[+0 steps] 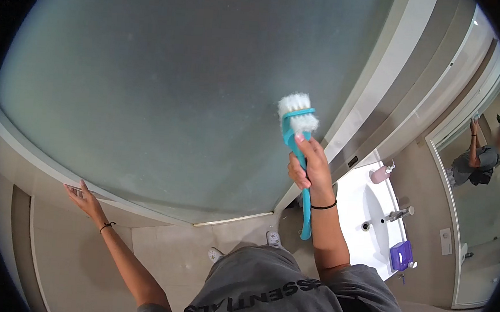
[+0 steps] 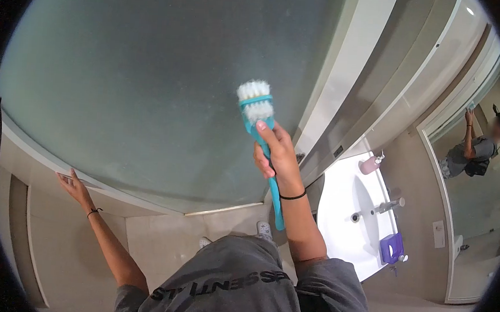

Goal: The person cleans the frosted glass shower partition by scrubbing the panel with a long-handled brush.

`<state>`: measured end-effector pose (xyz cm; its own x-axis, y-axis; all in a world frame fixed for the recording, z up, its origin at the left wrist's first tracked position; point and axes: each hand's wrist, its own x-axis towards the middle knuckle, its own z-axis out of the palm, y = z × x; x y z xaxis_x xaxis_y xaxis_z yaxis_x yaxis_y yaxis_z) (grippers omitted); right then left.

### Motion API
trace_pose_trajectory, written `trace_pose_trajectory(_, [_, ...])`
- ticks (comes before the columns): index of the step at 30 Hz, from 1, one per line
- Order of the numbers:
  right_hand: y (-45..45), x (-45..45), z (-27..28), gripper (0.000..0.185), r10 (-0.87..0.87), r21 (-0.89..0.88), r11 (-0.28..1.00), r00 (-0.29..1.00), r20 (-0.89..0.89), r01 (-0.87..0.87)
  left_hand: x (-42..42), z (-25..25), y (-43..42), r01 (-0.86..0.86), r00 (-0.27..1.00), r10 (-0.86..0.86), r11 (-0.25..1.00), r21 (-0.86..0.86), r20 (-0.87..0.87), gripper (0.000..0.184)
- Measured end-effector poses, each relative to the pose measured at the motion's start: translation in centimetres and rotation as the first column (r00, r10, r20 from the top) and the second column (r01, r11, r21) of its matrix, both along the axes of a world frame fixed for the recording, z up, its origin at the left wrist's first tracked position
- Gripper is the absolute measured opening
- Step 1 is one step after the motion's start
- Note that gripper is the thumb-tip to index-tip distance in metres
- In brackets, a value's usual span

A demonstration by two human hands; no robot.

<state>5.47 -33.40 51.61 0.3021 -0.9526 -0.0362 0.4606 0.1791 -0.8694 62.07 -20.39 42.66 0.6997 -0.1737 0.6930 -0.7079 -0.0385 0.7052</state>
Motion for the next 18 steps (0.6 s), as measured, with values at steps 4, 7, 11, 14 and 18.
trace_pose_trajectory(4, [0.7, 1.1, 0.2, 0.026, 0.024, -0.004, 1.000, 1.000, 0.005, -0.024, -0.6, 0.4, 0.0, 0.030, 0.998, -0.032, 0.999, -0.031, -0.051, 0.067])
trace_pose_trajectory(7, [1.0, 1.7, 0.4, 0.024, 0.024, 0.006, 1.000, 1.000, 0.016, -0.024, -3.3, 1.7, 0.7, 0.057, 0.997, -0.057, 0.998, 0.004, -0.051, 0.069])
trace_pose_trajectory(11, [1.3, 2.5, -0.2, 0.023, 0.067, -0.023, 0.997, 0.995, -0.070, -0.069, -3.2, -3.5, 2.7, 0.126, 0.971, -0.113, 0.991, 0.047, -0.211, 0.072])
trace_pose_trajectory(14, [1.2, 3.1, -0.4, 0.021, 0.097, -0.014, 0.995, 0.988, -0.118, -0.100, -4.2, -6.7, 4.0, 0.229, 0.932, -0.191, 0.969, 0.094, -0.307, 0.071])
trace_pose_trajectory(18, [1.2, 3.7, -0.3, 0.022, 0.140, -0.062, 0.987, 0.986, -0.089, -0.145, -4.6, -8.5, 4.5, 0.242, 0.908, -0.167, 0.958, 0.153, -0.385, 0.070])
